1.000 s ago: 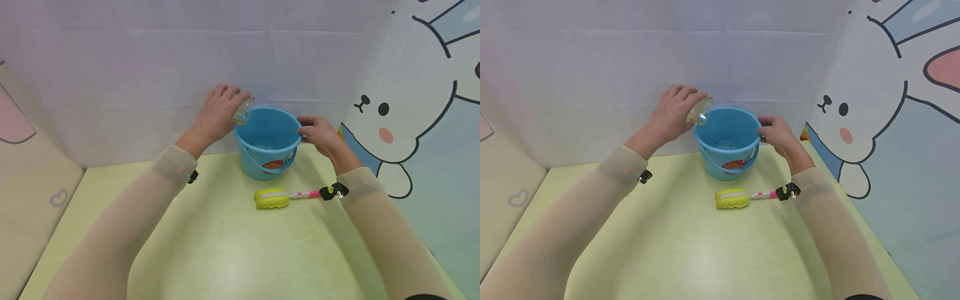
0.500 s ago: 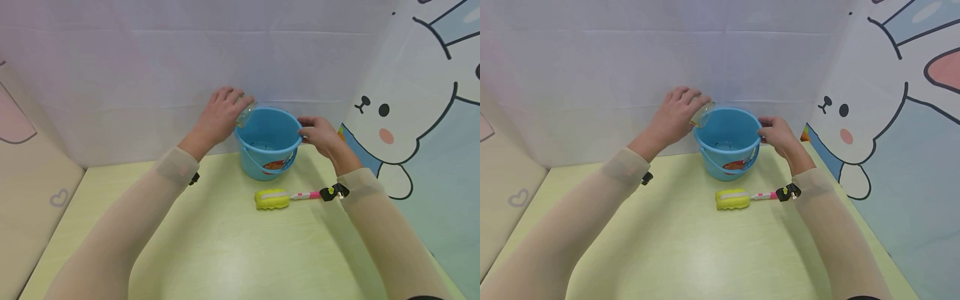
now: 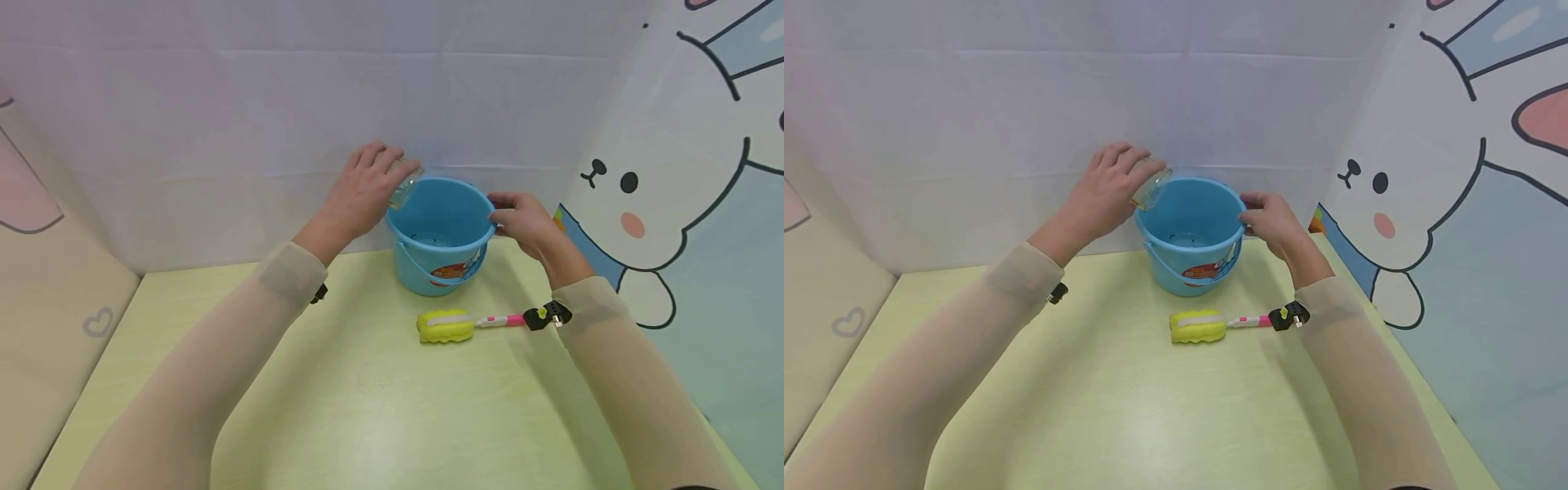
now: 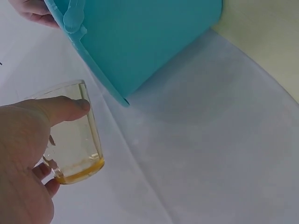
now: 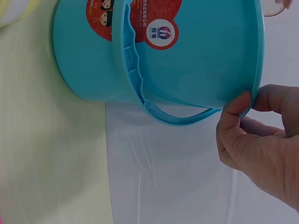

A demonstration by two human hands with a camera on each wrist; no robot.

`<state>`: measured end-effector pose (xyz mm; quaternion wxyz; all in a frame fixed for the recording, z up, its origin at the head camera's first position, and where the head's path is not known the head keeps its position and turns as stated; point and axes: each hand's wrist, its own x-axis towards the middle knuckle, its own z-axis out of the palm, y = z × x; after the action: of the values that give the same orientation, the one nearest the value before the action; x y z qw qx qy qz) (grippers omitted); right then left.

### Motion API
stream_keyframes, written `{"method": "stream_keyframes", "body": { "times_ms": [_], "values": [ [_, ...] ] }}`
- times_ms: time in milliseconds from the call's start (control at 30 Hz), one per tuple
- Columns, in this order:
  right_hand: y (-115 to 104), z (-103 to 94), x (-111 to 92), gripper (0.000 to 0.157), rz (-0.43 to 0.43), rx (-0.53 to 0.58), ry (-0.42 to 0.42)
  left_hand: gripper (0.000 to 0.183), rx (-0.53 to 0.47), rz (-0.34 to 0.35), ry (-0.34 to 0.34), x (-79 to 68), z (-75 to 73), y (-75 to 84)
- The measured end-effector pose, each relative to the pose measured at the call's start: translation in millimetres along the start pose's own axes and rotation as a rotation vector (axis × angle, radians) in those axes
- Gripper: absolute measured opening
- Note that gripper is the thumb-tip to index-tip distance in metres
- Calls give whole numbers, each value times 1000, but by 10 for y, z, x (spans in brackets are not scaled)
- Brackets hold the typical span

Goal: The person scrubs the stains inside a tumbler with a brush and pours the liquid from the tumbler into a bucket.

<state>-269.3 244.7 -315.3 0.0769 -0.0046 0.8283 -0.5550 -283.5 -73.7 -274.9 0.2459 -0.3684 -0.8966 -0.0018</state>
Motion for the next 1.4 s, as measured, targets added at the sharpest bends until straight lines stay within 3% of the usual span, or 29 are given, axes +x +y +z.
{"method": "stream_keyframes", "body": {
  "times_ms": [267,433,733,867,1167,1400],
  "values": [
    [-10,-1,2,60,2,-9,-2,72,-67,-82,-21,-36,6,-18],
    [-7,-17,7,61,6,-18,-8,85,-193,-164,-25,-61,-1,-19],
    [3,-56,18,61,8,-11,-12,88,-398,-319,3,-98,-7,13],
    [1,-71,7,61,10,-7,-16,88,-476,-356,42,-133,-6,39],
    [-9,-91,2,62,5,-3,-29,87,-620,-385,149,-318,48,77],
    [-16,-81,6,61,3,4,-26,87,-692,-449,179,-533,53,92]
  ]
}}
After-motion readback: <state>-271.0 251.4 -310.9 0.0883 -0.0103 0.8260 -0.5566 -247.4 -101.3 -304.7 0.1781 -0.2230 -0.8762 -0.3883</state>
